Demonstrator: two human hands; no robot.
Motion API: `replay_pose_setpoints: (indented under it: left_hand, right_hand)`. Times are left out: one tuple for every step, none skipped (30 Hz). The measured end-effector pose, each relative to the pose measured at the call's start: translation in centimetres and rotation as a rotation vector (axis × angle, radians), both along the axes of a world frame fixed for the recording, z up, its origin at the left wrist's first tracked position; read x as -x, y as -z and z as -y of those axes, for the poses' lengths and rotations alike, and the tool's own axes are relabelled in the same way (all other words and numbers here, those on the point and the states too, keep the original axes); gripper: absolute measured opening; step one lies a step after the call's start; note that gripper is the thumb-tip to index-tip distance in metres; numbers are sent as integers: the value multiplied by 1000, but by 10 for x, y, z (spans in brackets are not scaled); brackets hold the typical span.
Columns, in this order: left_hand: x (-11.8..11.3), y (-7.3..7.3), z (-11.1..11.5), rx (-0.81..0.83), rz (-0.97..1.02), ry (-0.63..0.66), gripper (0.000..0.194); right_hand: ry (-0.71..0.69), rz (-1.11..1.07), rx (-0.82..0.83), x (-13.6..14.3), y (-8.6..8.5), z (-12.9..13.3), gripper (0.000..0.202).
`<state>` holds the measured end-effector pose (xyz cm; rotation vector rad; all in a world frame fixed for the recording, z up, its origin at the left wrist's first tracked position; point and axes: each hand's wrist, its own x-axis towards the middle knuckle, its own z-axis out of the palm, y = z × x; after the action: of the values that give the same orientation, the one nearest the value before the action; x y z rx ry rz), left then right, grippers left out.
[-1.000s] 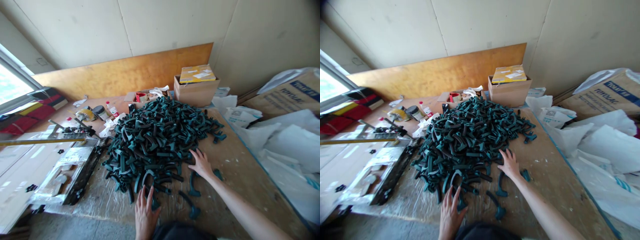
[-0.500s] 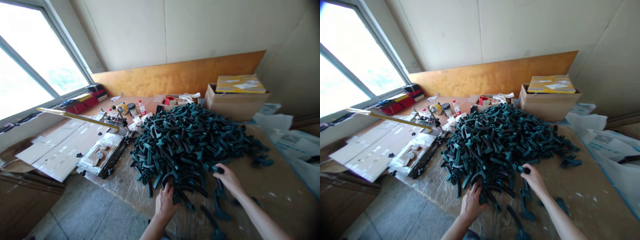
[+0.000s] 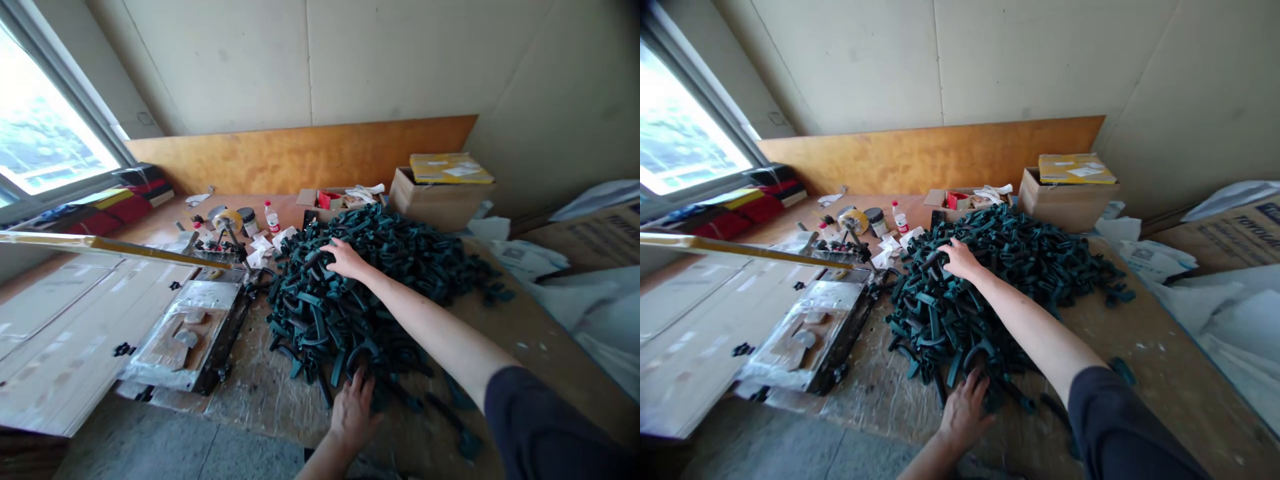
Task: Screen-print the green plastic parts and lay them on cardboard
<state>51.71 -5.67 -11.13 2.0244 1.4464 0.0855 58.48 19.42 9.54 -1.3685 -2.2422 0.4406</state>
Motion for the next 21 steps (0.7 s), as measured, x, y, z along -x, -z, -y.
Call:
replay_pose_setpoints:
  left_hand:
    - [8,-1,0,-19,21,33,74]
    - [16,-1,1,-42,41,66,72]
    - [25,0,1,-66,56,99,70]
    - [33,2,2,-92,65,129,68]
    - [41,5,3,-120,70,157,67]
    - [49,8,5,-152,74,182,65]
    - [55,12,6,-192,81,200,64]
    - [60,16,8,-240,91,213,63]
    - [64,19,9,-293,106,222,61]
    - [67,22,10,-346,126,234,59]
    - [69,24,10,-395,147,247,57]
    - [70,25,10,-437,166,258,55]
    - [70,25,10,-472,184,269,53]
    - [71,25,8,-502,201,275,50]
    - [72,24,7,-528,215,272,47]
    - [74,24,5,-553,226,263,43]
    - [77,23,4,-583,234,253,40]
    - [81,23,2,-618,238,245,38]
    - [86,24,1,-656,237,234,35]
    - [92,24,0,-691,229,221,34]
    - [98,25,0,-718,216,208,32]
  right_hand:
    - [-4,14,3,2,0,3,56]
    - [3,11,-19,-1,2,9,54]
    - [20,-2,-59,-11,4,19,51]
    - [40,-16,-100,-25,8,32,49]
    - [67,-24,-128,-44,14,49,45]
    - [104,-17,-126,-66,22,70,43]
    - [153,11,-84,-89,34,93,42]
    - [217,67,-2,-113,49,118,42]
    - [290,141,109,-135,68,144,46]
    - [374,226,222,-155,88,169,50]
    - [451,309,335,-170,109,194,55]
    - [505,377,439,-182,130,216,61]
    - [549,435,514,-189,150,234,64]
    - [581,488,544,-192,166,248,65]
    - [607,534,547,-193,179,258,63]
    - [632,573,530,-193,187,264,61]
    - [655,602,505,-193,192,266,58]
    - [672,617,484,-194,193,265,55]
    - [687,618,473,-197,191,262,52]
    - [694,600,469,-203,188,259,49]
    - [698,565,472,-211,184,255,47]
